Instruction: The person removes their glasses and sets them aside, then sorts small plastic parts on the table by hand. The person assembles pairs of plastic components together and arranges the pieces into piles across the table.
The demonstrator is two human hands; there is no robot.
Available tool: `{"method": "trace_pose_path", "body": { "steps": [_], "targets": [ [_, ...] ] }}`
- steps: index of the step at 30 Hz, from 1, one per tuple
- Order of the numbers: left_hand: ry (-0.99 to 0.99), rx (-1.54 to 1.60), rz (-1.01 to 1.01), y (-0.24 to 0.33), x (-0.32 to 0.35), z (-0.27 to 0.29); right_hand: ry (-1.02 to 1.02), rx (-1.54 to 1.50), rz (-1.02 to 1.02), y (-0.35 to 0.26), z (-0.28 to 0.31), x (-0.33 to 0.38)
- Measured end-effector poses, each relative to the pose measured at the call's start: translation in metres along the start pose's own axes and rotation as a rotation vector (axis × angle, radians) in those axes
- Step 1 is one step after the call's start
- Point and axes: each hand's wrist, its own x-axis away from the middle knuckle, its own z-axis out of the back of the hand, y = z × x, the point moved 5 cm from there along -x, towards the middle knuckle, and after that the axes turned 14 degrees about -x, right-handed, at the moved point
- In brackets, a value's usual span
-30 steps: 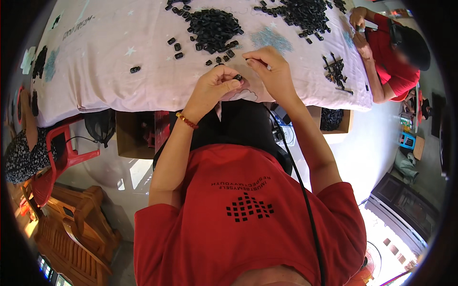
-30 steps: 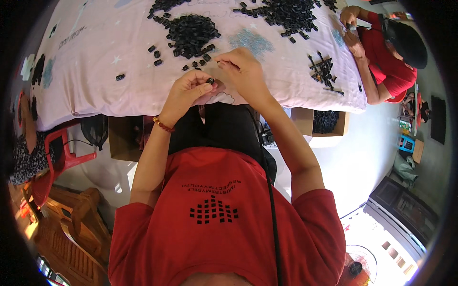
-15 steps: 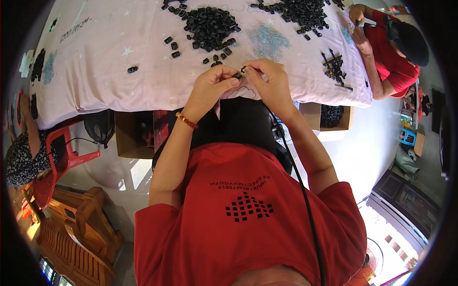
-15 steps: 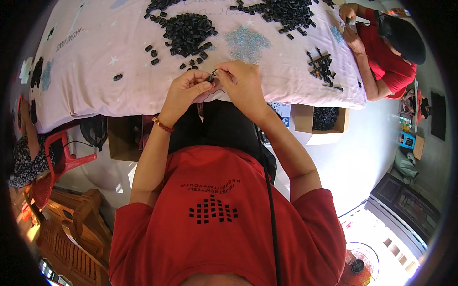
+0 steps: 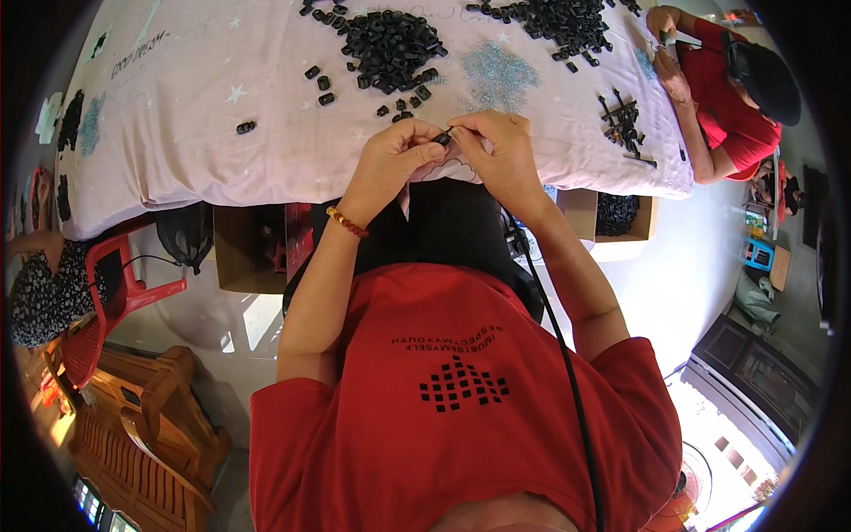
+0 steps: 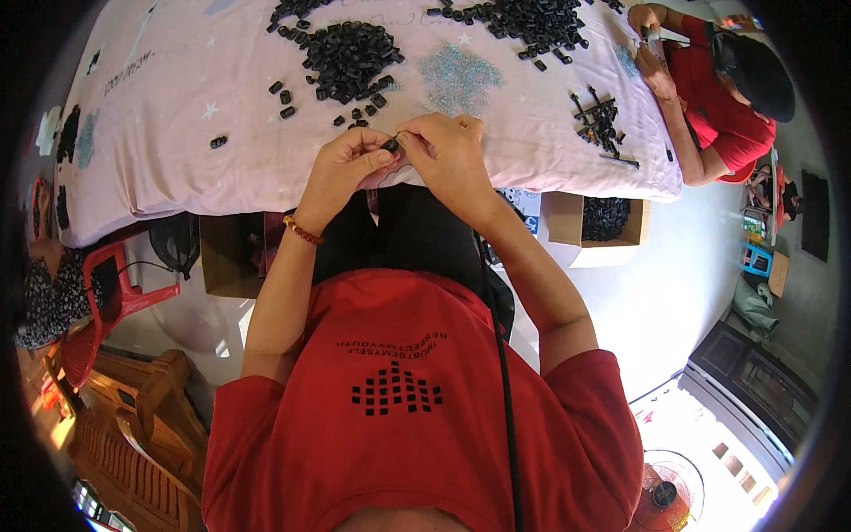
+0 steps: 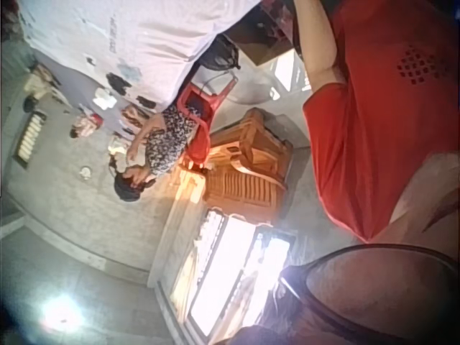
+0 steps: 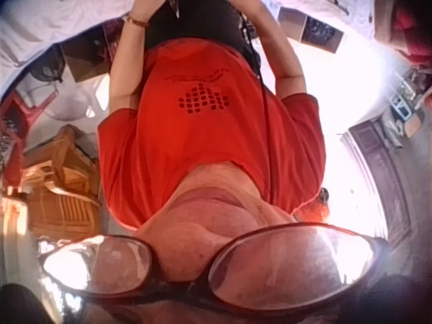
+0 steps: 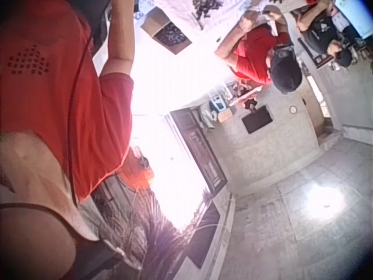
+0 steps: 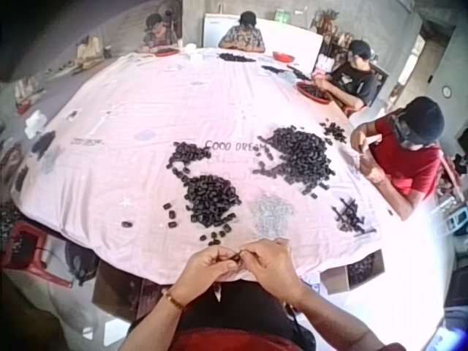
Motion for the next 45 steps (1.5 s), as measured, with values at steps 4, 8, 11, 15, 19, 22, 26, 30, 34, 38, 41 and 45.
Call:
{"method": "trace_pose_path", "body": {
  "steps": [4,8,11,15,19,22,26,30,34,38,41,45],
  "targets": [
    [0.013,0.015,-0.005,-0.002,-0.001,-0.001,0.01,-0.005,0.03,0.002,-0.001,0.0],
    [0.023,0.0,-0.001,0.001,0.0,0.0,0.008,-0.029,0.036,0.005,-0.003,0.0],
    [0.035,0.024,-0.012,0.001,0.0,0.0,0.006,-0.071,0.008,0.005,-0.006,0.0],
    [0.039,0.065,0.0,0.003,0.0,0.0,0.033,-0.2,-0.074,0.012,-0.011,0.0],
    [0.073,0.075,-0.006,0.001,0.0,-0.001,0.08,-0.255,-0.121,0.017,-0.019,0.002],
    [0.084,0.075,0.028,0.003,0.003,-0.001,0.117,-0.175,-0.042,0.016,-0.023,0.004],
    [0.101,0.037,0.013,-0.001,0.0,0.003,0.12,-0.317,-0.182,0.023,-0.026,0.004],
    [0.085,0.082,-0.009,0.0,0.0,0.002,-0.022,-0.423,-0.39,0.039,-0.027,0.007],
    [0.097,0.029,-0.013,0.001,0.0,0.003,-0.025,-0.424,-0.364,0.033,-0.025,0.005],
    [0.095,0.071,-0.024,0.002,0.001,0.002,-0.023,-0.435,-0.317,0.033,-0.025,0.004],
    [0.09,0.093,-0.024,0.001,0.001,0.002,0.001,-0.375,-0.29,0.023,-0.024,0.001],
    [0.045,0.17,-0.022,-0.002,0.0,0.003,0.04,-0.312,-0.223,0.018,-0.022,0.002]
  ]
}}
